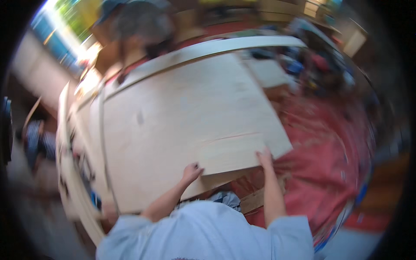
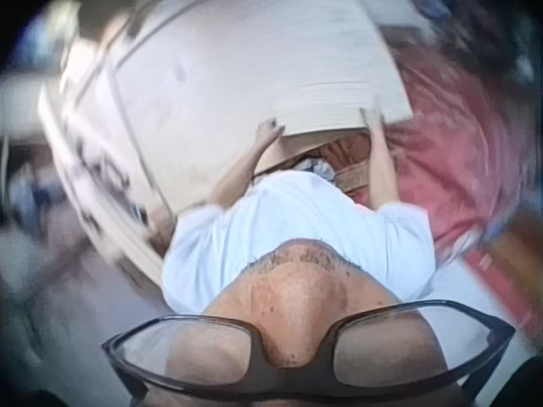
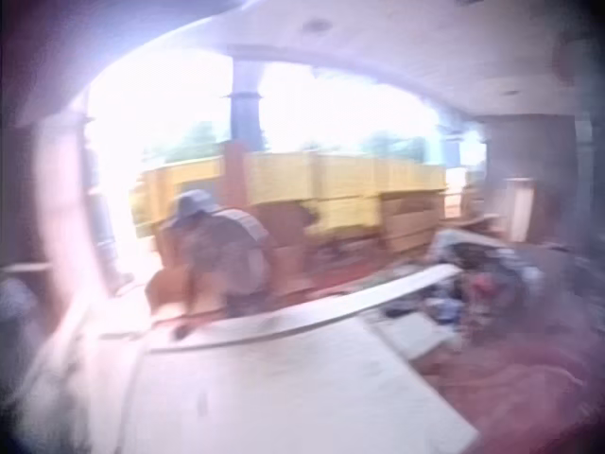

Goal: The person arranges wooden boards on a table, lining them up and moving them into position alongside other people.

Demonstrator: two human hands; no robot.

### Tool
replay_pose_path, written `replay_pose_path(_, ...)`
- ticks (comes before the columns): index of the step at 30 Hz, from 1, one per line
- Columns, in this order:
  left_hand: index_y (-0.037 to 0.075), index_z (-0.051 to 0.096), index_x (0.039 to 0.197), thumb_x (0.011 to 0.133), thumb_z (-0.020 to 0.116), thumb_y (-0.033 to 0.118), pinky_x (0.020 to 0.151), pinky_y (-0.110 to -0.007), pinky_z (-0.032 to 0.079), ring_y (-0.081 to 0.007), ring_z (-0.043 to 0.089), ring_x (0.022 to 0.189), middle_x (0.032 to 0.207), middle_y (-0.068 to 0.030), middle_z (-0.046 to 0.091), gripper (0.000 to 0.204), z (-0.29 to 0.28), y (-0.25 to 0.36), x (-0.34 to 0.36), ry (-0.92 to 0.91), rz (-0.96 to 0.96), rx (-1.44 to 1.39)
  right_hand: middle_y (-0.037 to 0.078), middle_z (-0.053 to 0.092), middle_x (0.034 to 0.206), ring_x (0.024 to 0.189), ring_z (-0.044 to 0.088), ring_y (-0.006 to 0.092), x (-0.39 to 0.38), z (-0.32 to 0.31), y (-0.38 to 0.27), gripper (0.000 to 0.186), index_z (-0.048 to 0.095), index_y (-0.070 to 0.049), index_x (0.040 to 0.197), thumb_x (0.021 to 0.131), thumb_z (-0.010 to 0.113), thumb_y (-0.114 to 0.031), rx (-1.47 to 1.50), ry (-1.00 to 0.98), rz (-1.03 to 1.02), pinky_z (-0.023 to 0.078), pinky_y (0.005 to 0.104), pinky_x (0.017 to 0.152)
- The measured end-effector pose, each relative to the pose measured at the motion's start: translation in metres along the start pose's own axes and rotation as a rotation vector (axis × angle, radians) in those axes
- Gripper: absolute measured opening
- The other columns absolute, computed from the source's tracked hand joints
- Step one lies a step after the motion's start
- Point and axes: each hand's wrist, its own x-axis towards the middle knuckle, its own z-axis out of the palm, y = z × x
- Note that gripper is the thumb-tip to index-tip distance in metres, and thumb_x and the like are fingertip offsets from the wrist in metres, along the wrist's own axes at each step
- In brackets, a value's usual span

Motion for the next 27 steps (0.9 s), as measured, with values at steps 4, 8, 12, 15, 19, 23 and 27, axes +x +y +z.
replay_pose_path(4, 0.004, 0.072, 0.101, 0.087, 0.077, 0.041, 0.076, -0.047, 0.054, -0.0352, 0.071, 0.084, 0.086, -0.0182, 0.072, 0.039, 0.002, 0.002, -0.01, 0.067, -0.112, -0.111, 0.024, 0.07, 0.129, 0.119, 0.067, 0.0368, -0.003, 0.004, 0.004, 0.06, 0.058, 0.005, 0.14, 0.09, 0.08, -0.018, 0.226, -0.006, -0.2, 0.049, 0.0431, 0.104)
replay_pose_path(8, 0.01, 0.075, 0.119, 0.088, 0.077, 0.039, 0.083, -0.045, 0.056, -0.0347, 0.073, 0.093, 0.093, -0.0154, 0.075, 0.042, 0.007, 0.009, -0.023, 0.126, -0.149, -0.268, 0.025, 0.071, 0.127, 0.117, 0.068, 0.0367, -0.011, 0.002, -0.004, 0.06, 0.058, 0.004, 0.141, 0.09, 0.081, -0.018, 0.18, 0.032, -0.211, 0.05, 0.0421, 0.102)
replay_pose_path(12, 0.01, 0.074, 0.114, 0.088, 0.077, 0.039, 0.083, -0.047, 0.056, -0.0358, 0.073, 0.094, 0.096, -0.0158, 0.075, 0.04, 0.004, 0.012, -0.024, 0.097, -0.257, -0.165, 0.022, 0.074, 0.117, 0.106, 0.069, 0.0309, -0.008, 0.005, -0.013, 0.055, 0.062, 0.009, 0.132, 0.091, 0.081, -0.022, 0.214, 0.021, -0.261, 0.052, 0.0398, 0.096)
replay_pose_path(15, 0.007, 0.073, 0.11, 0.088, 0.076, 0.04, 0.082, -0.049, 0.056, -0.0364, 0.073, 0.095, 0.096, -0.0167, 0.075, 0.039, -0.006, 0.008, -0.022, 0.09, -0.251, -0.104, 0.021, 0.074, 0.116, 0.104, 0.069, 0.0296, -0.001, 0.009, -0.017, 0.054, 0.062, 0.01, 0.13, 0.091, 0.081, -0.022, 0.146, -0.018, -0.248, 0.053, 0.0386, 0.094)
replay_pose_path(19, 0.005, 0.072, 0.108, 0.088, 0.075, 0.039, 0.086, -0.052, 0.056, -0.0403, 0.072, 0.1, 0.101, -0.0204, 0.075, 0.039, -0.022, 0.002, -0.022, 0.008, -0.122, -0.117, 0.02, 0.075, 0.113, 0.102, 0.069, 0.0278, -0.006, 0.012, -0.021, 0.053, 0.064, 0.009, 0.129, 0.09, 0.081, -0.024, 0.139, -0.004, -0.254, 0.053, 0.0369, 0.093)
replay_pose_path(23, 0.005, 0.072, 0.113, 0.09, 0.073, 0.038, 0.095, -0.05, 0.055, -0.0416, 0.07, 0.111, 0.112, -0.0242, 0.074, 0.041, -0.046, -0.02, -0.033, -0.211, 0.098, -0.255, 0.029, 0.063, 0.139, 0.128, 0.061, 0.0419, -0.037, 0.033, -0.037, 0.065, 0.056, 0.006, 0.142, 0.092, 0.079, -0.028, -0.19, 0.315, -0.125, 0.046, 0.0484, 0.111)
replay_pose_path(27, 0.001, 0.07, 0.127, 0.096, 0.069, 0.04, 0.101, -0.047, 0.054, -0.0388, 0.069, 0.117, 0.123, -0.0224, 0.073, 0.05, -0.071, -0.07, -0.06, -0.181, 0.244, -0.39, 0.031, 0.045, 0.157, 0.144, 0.045, 0.0443, -0.09, 0.074, -0.062, 0.069, 0.049, 0.01, 0.148, 0.096, 0.072, -0.031, -0.348, 0.421, -0.038, 0.038, 0.0511, 0.12)
